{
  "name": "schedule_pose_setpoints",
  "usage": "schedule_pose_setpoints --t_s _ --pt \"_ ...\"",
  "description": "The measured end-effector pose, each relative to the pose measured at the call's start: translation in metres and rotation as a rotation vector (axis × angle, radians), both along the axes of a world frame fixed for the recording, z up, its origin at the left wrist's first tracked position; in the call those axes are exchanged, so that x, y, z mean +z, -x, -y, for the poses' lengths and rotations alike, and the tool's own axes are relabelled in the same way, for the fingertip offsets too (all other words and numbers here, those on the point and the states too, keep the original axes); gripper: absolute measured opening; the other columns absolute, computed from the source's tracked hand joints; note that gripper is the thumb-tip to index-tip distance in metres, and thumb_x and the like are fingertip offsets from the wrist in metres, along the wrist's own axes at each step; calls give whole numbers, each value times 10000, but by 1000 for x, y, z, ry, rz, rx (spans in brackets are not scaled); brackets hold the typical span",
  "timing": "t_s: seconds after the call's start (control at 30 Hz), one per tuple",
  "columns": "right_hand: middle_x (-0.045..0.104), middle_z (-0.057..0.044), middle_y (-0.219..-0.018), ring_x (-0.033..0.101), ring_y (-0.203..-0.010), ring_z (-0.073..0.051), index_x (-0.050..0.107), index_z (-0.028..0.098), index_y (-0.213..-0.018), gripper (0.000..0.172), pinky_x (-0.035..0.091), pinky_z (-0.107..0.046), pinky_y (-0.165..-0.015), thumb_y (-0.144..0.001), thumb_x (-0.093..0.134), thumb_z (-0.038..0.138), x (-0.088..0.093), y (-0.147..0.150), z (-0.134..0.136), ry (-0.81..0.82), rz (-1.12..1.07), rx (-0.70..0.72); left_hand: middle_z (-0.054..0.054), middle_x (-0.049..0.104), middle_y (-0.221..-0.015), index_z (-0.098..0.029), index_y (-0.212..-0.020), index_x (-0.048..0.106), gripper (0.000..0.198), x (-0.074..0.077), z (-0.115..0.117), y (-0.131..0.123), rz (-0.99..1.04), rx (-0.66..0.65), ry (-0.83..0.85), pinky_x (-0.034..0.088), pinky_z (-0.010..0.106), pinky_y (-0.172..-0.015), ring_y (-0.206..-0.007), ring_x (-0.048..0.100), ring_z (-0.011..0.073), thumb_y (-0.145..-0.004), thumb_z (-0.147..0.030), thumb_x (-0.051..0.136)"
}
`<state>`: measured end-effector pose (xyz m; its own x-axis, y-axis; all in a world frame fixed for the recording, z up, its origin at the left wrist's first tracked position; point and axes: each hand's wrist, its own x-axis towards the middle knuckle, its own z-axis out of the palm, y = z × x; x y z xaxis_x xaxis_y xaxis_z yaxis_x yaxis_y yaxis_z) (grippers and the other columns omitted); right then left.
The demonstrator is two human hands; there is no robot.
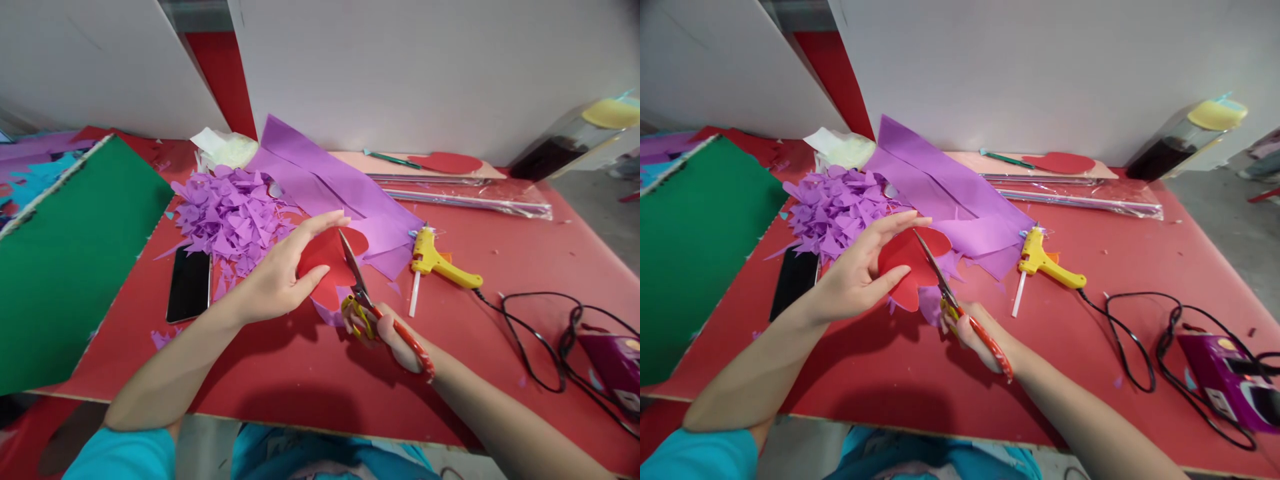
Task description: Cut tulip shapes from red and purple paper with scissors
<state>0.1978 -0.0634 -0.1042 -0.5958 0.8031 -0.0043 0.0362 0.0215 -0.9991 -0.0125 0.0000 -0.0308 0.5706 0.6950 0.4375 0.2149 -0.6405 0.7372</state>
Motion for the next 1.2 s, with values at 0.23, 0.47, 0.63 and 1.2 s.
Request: schedule_pose_setpoints --t_s 0.23,0.47,0.63,1.2 --pt "340 0 -638 254 -535 -134 298 220 -647 583 247 -309 -496 -796 181 771 0 1 1 0 -17 -31 68 436 -1405 -282 -1397 266 643 0 0 0 7 -7 30 338 459 -1114 -1339 363 235 -827 -61 466" --pt "324 8 -620 231 -513 -123 303 217 -635 587 244 -304 -482 -798 181 768 -1 1 0 33 -21 -4 76 451 -1391 -278 -1400 261 664 0 0 1 15 -9 57 291 466 -1129 -1340 356 241 -818 -46 481" --pt "422 -14 -660 402 -599 -157 450 199 -732 634 391 -334 -636 -814 152 753 8 2 2 86 -22 2 68 469 -1377 -304 -1391 268 669 3 0 1 98 12 125 337 454 -1104 -1327 378 244 -816 -43 491" --pt "567 11 -698 535 -565 -125 492 217 -774 280 432 -237 -452 -708 685 410 11 32 -34 264 -408 -634 95 442 -1399 -286 -1418 194 710 -16 -3 -7 115 107 118 336 444 -1100 -1330 372 231 -817 -45 486"
